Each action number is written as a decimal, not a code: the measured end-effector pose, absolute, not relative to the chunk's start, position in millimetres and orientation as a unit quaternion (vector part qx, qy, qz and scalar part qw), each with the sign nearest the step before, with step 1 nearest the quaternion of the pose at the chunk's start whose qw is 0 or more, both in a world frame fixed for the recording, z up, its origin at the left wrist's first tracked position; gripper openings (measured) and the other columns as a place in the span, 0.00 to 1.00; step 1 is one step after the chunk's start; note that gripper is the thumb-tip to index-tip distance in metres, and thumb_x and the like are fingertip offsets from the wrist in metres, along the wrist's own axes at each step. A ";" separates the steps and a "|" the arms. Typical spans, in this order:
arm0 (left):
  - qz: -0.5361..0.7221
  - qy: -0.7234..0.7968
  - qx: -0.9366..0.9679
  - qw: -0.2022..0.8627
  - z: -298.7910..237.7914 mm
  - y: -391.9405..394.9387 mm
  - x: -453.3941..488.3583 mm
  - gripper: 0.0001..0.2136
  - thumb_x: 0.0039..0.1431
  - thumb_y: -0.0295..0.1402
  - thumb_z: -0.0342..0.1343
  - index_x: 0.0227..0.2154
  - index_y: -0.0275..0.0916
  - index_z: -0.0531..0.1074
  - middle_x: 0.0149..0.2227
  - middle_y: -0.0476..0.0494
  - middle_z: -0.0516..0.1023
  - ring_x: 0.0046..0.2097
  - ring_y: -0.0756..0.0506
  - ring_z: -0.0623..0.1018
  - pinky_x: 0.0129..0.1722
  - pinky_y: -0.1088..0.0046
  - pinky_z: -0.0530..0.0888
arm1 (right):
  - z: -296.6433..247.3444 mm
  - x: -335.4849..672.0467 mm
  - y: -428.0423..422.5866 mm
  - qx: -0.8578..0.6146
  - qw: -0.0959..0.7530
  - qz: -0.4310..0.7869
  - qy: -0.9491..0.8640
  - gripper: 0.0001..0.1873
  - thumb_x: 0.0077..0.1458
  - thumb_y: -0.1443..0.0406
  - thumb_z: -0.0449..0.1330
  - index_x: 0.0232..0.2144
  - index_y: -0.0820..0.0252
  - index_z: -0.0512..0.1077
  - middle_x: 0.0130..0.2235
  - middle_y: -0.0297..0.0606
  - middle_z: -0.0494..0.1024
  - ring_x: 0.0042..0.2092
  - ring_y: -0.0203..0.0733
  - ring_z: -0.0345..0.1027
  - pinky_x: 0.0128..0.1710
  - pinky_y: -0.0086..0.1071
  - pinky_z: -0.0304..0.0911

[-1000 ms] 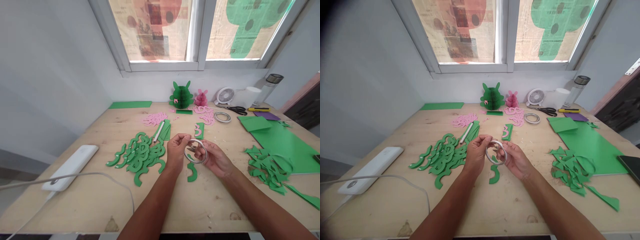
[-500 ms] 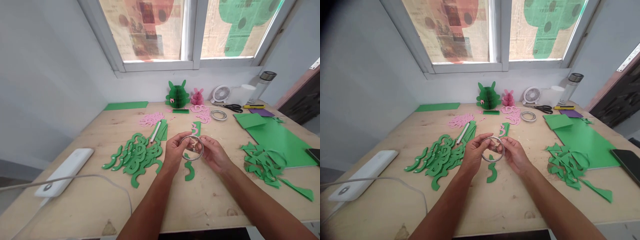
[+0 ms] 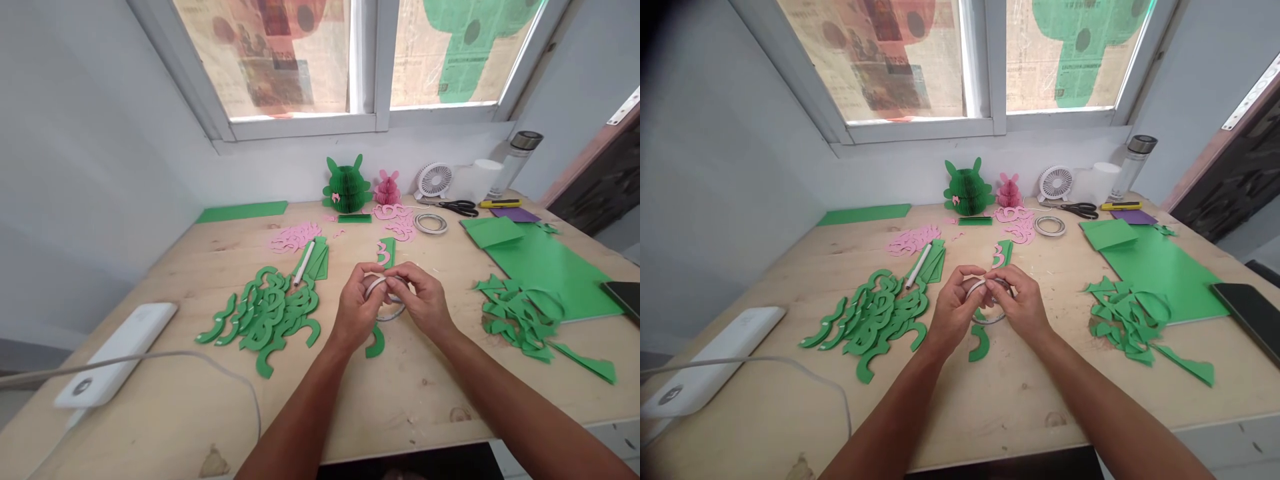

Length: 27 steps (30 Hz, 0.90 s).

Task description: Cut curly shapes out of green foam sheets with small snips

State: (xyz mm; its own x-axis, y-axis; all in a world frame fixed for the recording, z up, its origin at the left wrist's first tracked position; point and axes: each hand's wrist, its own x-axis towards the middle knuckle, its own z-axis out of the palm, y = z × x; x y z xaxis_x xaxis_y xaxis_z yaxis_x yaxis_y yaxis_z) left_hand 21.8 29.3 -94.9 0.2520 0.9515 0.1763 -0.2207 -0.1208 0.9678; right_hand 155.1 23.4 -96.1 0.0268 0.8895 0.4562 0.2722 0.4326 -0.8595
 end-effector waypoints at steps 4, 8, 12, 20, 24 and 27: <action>0.511 0.333 0.540 0.580 -91.0 27.5 21.9 0.11 0.55 0.33 0.53 0.42 0.39 0.63 0.22 0.53 0.71 0.26 0.51 0.71 0.31 0.74 0.68 | -91.6 157.0 22.7 -0.456 0.524 0.220 -0.685 0.08 0.57 0.64 0.55 0.30 0.56 0.74 0.28 0.36 0.74 0.30 0.39 0.65 0.32 0.33 0.62; 0.517 0.328 0.537 0.580 -89.5 26.5 21.2 0.12 0.56 0.33 0.52 0.43 0.39 0.63 0.25 0.51 0.73 0.27 0.50 0.72 0.30 0.74 0.68 | -91.5 156.5 21.7 -0.457 0.520 0.219 -0.687 0.08 0.57 0.65 0.53 0.31 0.56 0.73 0.28 0.36 0.74 0.29 0.39 0.65 0.32 0.33 0.62; 0.504 0.339 0.580 0.542 -91.1 24.7 21.3 0.11 0.58 0.32 0.49 0.44 0.39 0.62 0.29 0.47 0.75 0.29 0.50 0.72 0.32 0.73 0.69 | -91.7 155.9 21.4 -0.463 0.520 0.246 -0.674 0.07 0.55 0.66 0.54 0.31 0.57 0.73 0.27 0.35 0.74 0.29 0.38 0.66 0.31 0.32 0.62; 0.492 0.350 0.624 0.496 -95.2 22.9 22.0 0.11 0.60 0.31 0.45 0.46 0.40 0.61 0.29 0.48 0.74 0.32 0.49 0.72 0.34 0.72 0.69 | -92.8 156.4 22.1 -0.471 0.522 0.310 -0.640 0.07 0.53 0.66 0.56 0.31 0.59 0.74 0.22 0.33 0.73 0.25 0.38 0.65 0.28 0.31 0.61; 0.491 0.346 0.625 0.499 -98.3 24.0 21.5 0.12 0.61 0.30 0.44 0.48 0.40 0.60 0.30 0.47 0.74 0.32 0.48 0.72 0.36 0.71 0.69 | -95.9 156.1 22.9 -0.452 0.545 0.393 -0.587 0.09 0.55 0.65 0.54 0.32 0.60 0.74 0.23 0.34 0.72 0.24 0.37 0.65 0.28 0.32 0.63; 0.485 0.349 0.629 0.498 -98.9 23.6 21.8 0.12 0.61 0.31 0.44 0.48 0.41 0.60 0.29 0.49 0.72 0.32 0.48 0.72 0.36 0.72 0.68 | -94.7 156.2 22.3 -0.465 0.540 0.377 -0.592 0.07 0.53 0.65 0.56 0.32 0.60 0.74 0.23 0.34 0.73 0.25 0.38 0.66 0.28 0.32 0.63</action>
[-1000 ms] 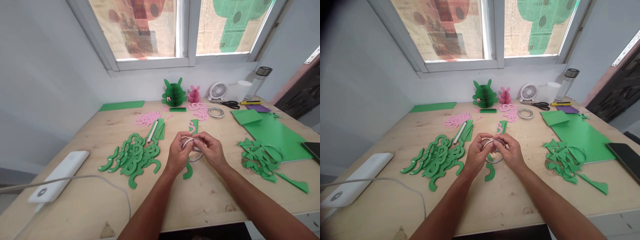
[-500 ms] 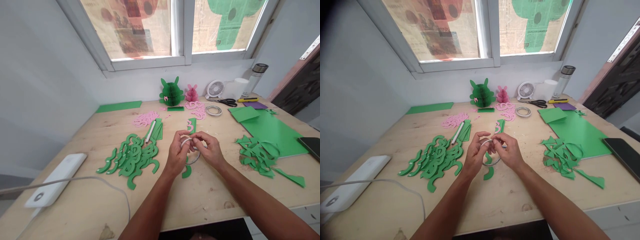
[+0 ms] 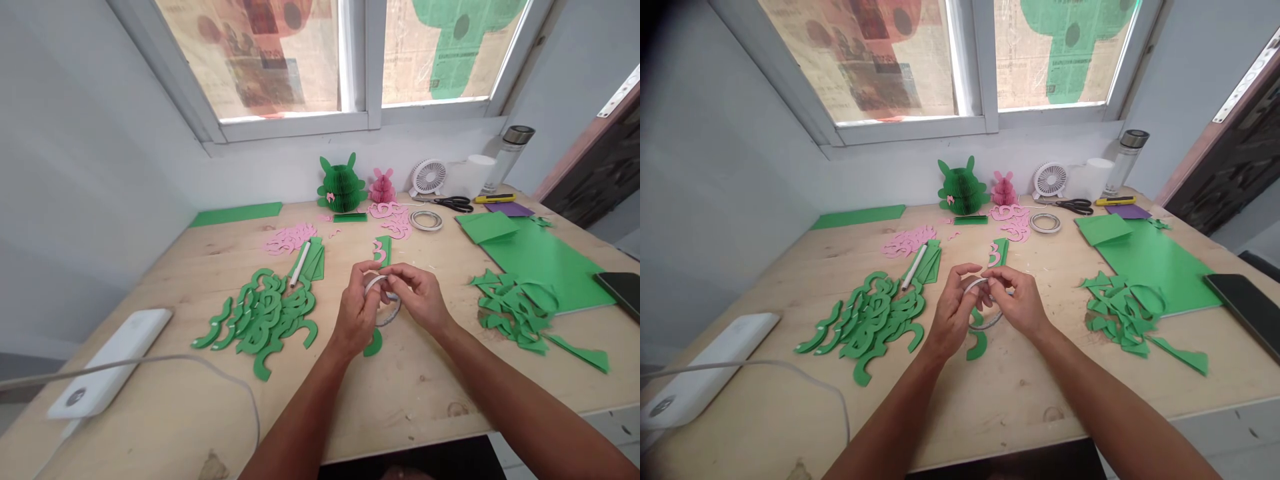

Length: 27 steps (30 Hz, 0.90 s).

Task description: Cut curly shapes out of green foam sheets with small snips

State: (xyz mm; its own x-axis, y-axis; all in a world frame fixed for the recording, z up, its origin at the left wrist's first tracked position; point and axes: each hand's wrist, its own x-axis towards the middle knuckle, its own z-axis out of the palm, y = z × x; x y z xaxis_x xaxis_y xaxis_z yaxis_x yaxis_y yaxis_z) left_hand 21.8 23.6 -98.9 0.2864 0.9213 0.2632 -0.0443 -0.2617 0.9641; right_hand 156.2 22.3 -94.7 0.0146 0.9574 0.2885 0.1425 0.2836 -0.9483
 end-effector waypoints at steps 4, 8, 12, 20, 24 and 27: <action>0.486 0.352 0.620 0.505 -98.2 23.1 22.6 0.12 0.61 0.32 0.45 0.48 0.41 0.61 0.29 0.49 0.72 0.31 0.49 0.72 0.35 0.73 0.68 | -93.9 156.3 22.1 -0.485 0.520 0.330 -0.621 0.06 0.51 0.65 0.58 0.31 0.59 0.76 0.24 0.34 0.74 0.26 0.38 0.66 0.27 0.31 0.62; 0.494 0.351 0.608 0.514 -97.3 24.0 22.7 0.13 0.60 0.31 0.45 0.48 0.40 0.60 0.30 0.49 0.73 0.30 0.50 0.72 0.33 0.73 0.68 | -97.4 156.6 24.5 -0.469 0.549 0.391 -0.570 0.09 0.53 0.62 0.56 0.31 0.60 0.75 0.22 0.33 0.73 0.24 0.37 0.66 0.27 0.32 0.64; 0.496 0.352 0.603 0.517 -96.9 25.2 22.3 0.12 0.60 0.31 0.45 0.47 0.40 0.60 0.30 0.49 0.74 0.29 0.50 0.71 0.32 0.74 0.67 | -97.6 156.7 24.7 -0.472 0.555 0.404 -0.554 0.09 0.53 0.62 0.56 0.32 0.60 0.75 0.25 0.35 0.74 0.27 0.39 0.68 0.30 0.34 0.66; 0.500 0.356 0.586 0.529 -98.4 26.1 22.2 0.13 0.59 0.32 0.47 0.47 0.41 0.61 0.27 0.50 0.73 0.28 0.50 0.70 0.32 0.74 0.67 | -96.5 158.3 25.0 -0.453 0.524 0.188 -0.697 0.08 0.57 0.65 0.55 0.33 0.55 0.76 0.31 0.39 0.78 0.35 0.43 0.70 0.36 0.37 0.65; 0.494 0.366 0.603 0.508 -98.9 26.2 21.5 0.14 0.59 0.30 0.45 0.48 0.40 0.60 0.26 0.51 0.72 0.29 0.49 0.72 0.33 0.73 0.68 | -100.3 162.0 28.0 -0.444 0.488 0.118 -0.742 0.11 0.60 0.66 0.52 0.34 0.54 0.75 0.32 0.40 0.78 0.37 0.44 0.71 0.38 0.38 0.64; 0.488 0.376 0.619 0.487 -99.0 25.7 21.6 0.15 0.58 0.29 0.45 0.49 0.41 0.60 0.24 0.52 0.71 0.29 0.49 0.73 0.34 0.73 0.69 | -100.4 164.1 28.3 -0.442 0.454 0.050 -0.772 0.12 0.60 0.68 0.50 0.33 0.56 0.74 0.31 0.41 0.77 0.36 0.45 0.69 0.38 0.37 0.63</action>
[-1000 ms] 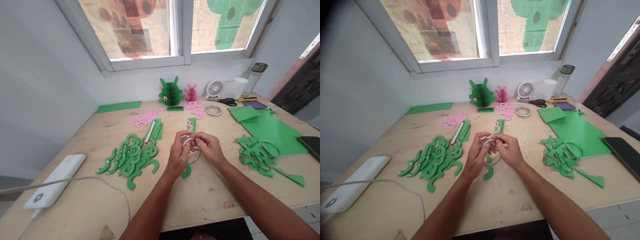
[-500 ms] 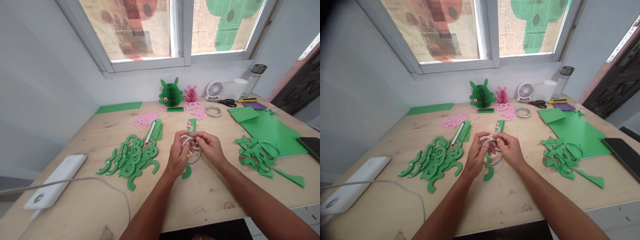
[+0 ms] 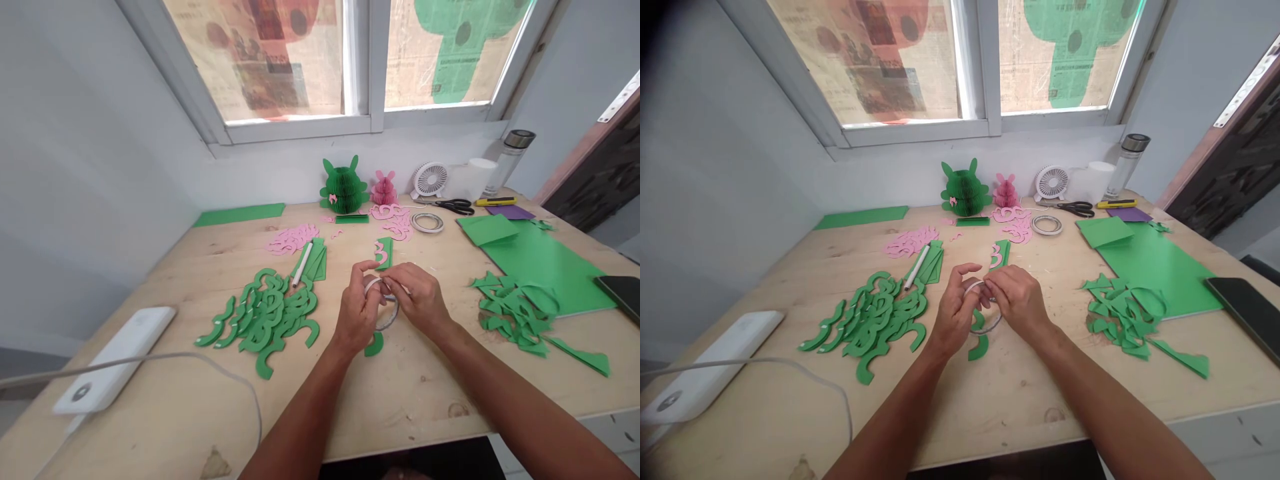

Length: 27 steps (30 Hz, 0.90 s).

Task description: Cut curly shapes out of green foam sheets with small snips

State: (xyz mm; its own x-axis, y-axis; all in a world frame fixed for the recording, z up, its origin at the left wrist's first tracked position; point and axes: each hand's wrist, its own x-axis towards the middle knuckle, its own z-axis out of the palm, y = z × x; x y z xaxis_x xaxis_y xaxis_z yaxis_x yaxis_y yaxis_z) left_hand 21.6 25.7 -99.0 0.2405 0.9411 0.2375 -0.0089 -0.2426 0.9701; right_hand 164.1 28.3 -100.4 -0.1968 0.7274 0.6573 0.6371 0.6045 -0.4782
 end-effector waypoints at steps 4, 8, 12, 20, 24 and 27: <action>0.488 0.380 0.620 0.482 -98.3 24.4 22.9 0.15 0.58 0.28 0.45 0.49 0.40 0.60 0.23 0.52 0.70 0.28 0.49 0.72 0.33 0.73 0.68 | -95.9 163.4 25.4 -0.450 0.419 -0.049 -0.787 0.12 0.59 0.70 0.50 0.28 0.58 0.72 0.28 0.42 0.75 0.33 0.44 0.66 0.35 0.36 0.59; 0.496 0.373 0.606 0.498 -97.6 23.9 23.8 0.14 0.58 0.29 0.45 0.47 0.40 0.60 0.23 0.52 0.71 0.27 0.50 0.71 0.32 0.73 0.68 | -92.7 161.0 23.0 -0.459 0.400 -0.093 -0.788 0.12 0.59 0.71 0.50 0.27 0.58 0.70 0.27 0.42 0.73 0.32 0.44 0.64 0.35 0.36 0.57; 0.511 0.360 0.572 0.531 -96.1 25.3 23.5 0.13 0.57 0.29 0.46 0.46 0.40 0.60 0.25 0.51 0.74 0.26 0.50 0.71 0.30 0.74 0.67 | -95.9 162.7 25.4 -0.469 0.408 -0.092 -0.778 0.11 0.60 0.70 0.50 0.28 0.58 0.69 0.28 0.43 0.73 0.33 0.45 0.65 0.35 0.36 0.57; 0.539 0.358 0.506 0.570 -93.4 29.2 21.5 0.13 0.55 0.32 0.49 0.44 0.39 0.60 0.26 0.50 0.75 0.24 0.51 0.71 0.27 0.75 0.67 | -100.6 166.9 30.4 -0.481 0.477 -0.035 -0.735 0.08 0.59 0.69 0.51 0.29 0.58 0.67 0.28 0.39 0.73 0.31 0.42 0.65 0.32 0.34 0.60; 0.541 0.355 0.513 0.564 -94.4 29.4 21.2 0.14 0.55 0.31 0.48 0.45 0.39 0.60 0.26 0.51 0.75 0.24 0.51 0.71 0.27 0.75 0.67 | -97.8 162.7 27.2 -0.447 0.482 -0.018 -0.753 0.06 0.58 0.70 0.52 0.31 0.59 0.68 0.30 0.40 0.75 0.33 0.42 0.68 0.33 0.34 0.62; 0.536 0.357 0.538 0.544 -95.9 28.2 21.3 0.14 0.56 0.29 0.47 0.46 0.40 0.60 0.26 0.51 0.74 0.25 0.51 0.71 0.29 0.75 0.67 | -96.6 160.7 25.6 -0.437 0.470 -0.029 -0.767 0.06 0.58 0.71 0.53 0.34 0.59 0.69 0.31 0.41 0.76 0.35 0.43 0.69 0.34 0.35 0.63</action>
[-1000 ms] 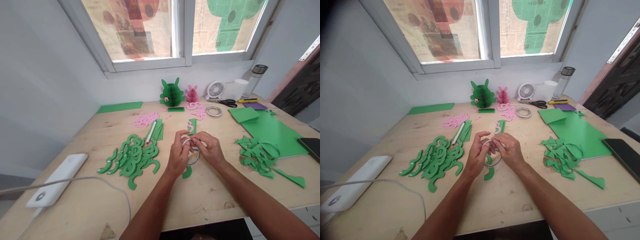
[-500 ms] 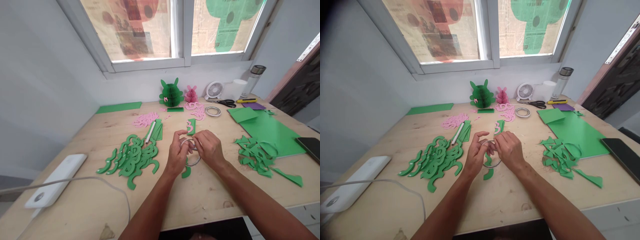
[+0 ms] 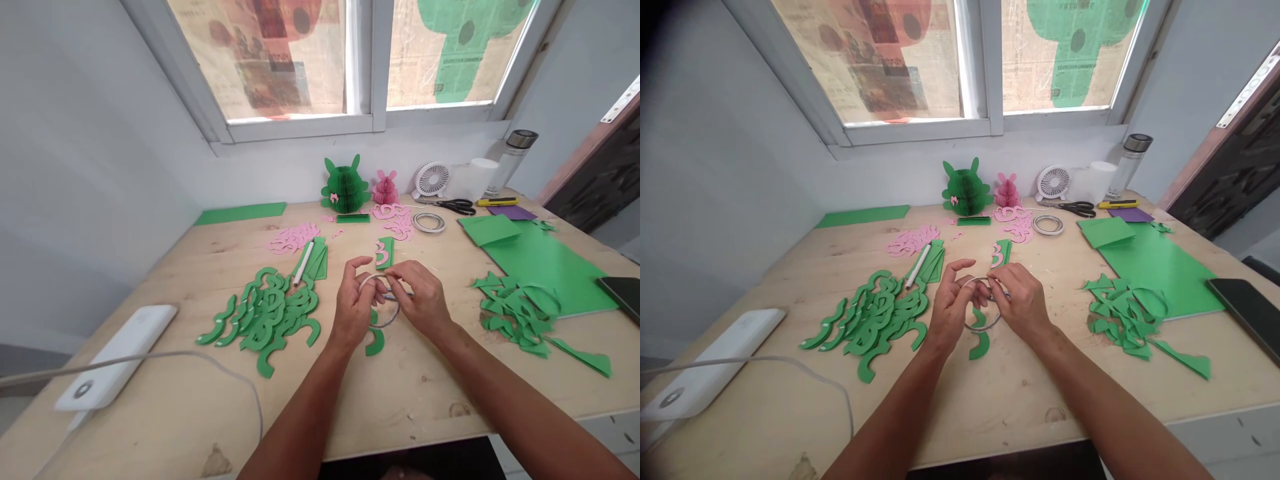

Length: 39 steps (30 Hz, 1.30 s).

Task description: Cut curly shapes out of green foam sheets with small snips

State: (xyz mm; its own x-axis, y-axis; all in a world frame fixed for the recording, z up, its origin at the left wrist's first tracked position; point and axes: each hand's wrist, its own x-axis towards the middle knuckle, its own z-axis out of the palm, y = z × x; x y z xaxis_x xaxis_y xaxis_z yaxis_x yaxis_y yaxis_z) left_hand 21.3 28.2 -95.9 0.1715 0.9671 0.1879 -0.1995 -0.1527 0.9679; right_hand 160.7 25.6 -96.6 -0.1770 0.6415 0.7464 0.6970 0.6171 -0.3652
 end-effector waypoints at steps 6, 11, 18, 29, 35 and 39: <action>0.506 0.385 0.602 0.483 -99.0 25.3 21.1 0.16 0.57 0.27 0.45 0.49 0.40 0.60 0.25 0.51 0.72 0.28 0.49 0.72 0.31 0.74 0.68 | -98.0 162.2 26.9 -0.420 0.455 -0.081 -0.782 0.07 0.58 0.72 0.54 0.35 0.59 0.71 0.32 0.41 0.76 0.35 0.43 0.69 0.33 0.34 0.63; 0.483 0.405 0.643 0.435 -98.1 23.8 20.8 0.17 0.58 0.26 0.44 0.51 0.40 0.59 0.24 0.53 0.70 0.26 0.49 0.70 0.29 0.75 0.66 | -95.9 162.7 26.8 -0.399 0.440 -0.128 -0.794 0.07 0.56 0.73 0.56 0.30 0.59 0.71 0.30 0.40 0.76 0.33 0.41 0.68 0.31 0.33 0.61; 0.462 0.432 0.672 0.385 -97.7 22.2 22.0 0.17 0.59 0.28 0.43 0.51 0.40 0.59 0.22 0.54 0.66 0.24 0.49 0.67 0.27 0.75 0.62 | -89.7 158.4 22.5 -0.413 0.397 -0.188 -0.798 0.09 0.54 0.75 0.56 0.25 0.59 0.69 0.26 0.38 0.74 0.29 0.40 0.63 0.30 0.33 0.57; 0.513 0.390 0.606 0.466 -96.0 23.9 22.0 0.17 0.58 0.28 0.45 0.50 0.41 0.59 0.25 0.52 0.73 0.27 0.49 0.72 0.31 0.73 0.68 | -98.0 163.8 27.7 -0.469 0.442 -0.137 -0.752 0.07 0.55 0.73 0.54 0.28 0.58 0.67 0.26 0.38 0.74 0.31 0.41 0.66 0.30 0.33 0.58; 0.543 0.373 0.518 0.545 -90.3 26.5 21.6 0.15 0.56 0.30 0.47 0.47 0.39 0.59 0.25 0.51 0.75 0.24 0.50 0.72 0.28 0.74 0.67 | -100.4 165.0 29.1 -0.470 0.468 -0.059 -0.746 0.06 0.55 0.72 0.53 0.29 0.58 0.68 0.28 0.38 0.74 0.31 0.41 0.67 0.31 0.33 0.61; 0.547 0.374 0.508 0.550 -88.7 26.1 21.8 0.15 0.55 0.30 0.48 0.47 0.38 0.60 0.25 0.50 0.75 0.24 0.50 0.72 0.27 0.74 0.67 | -99.0 163.3 27.7 -0.458 0.460 -0.039 -0.760 0.06 0.56 0.71 0.53 0.30 0.59 0.69 0.28 0.39 0.74 0.31 0.41 0.67 0.32 0.33 0.61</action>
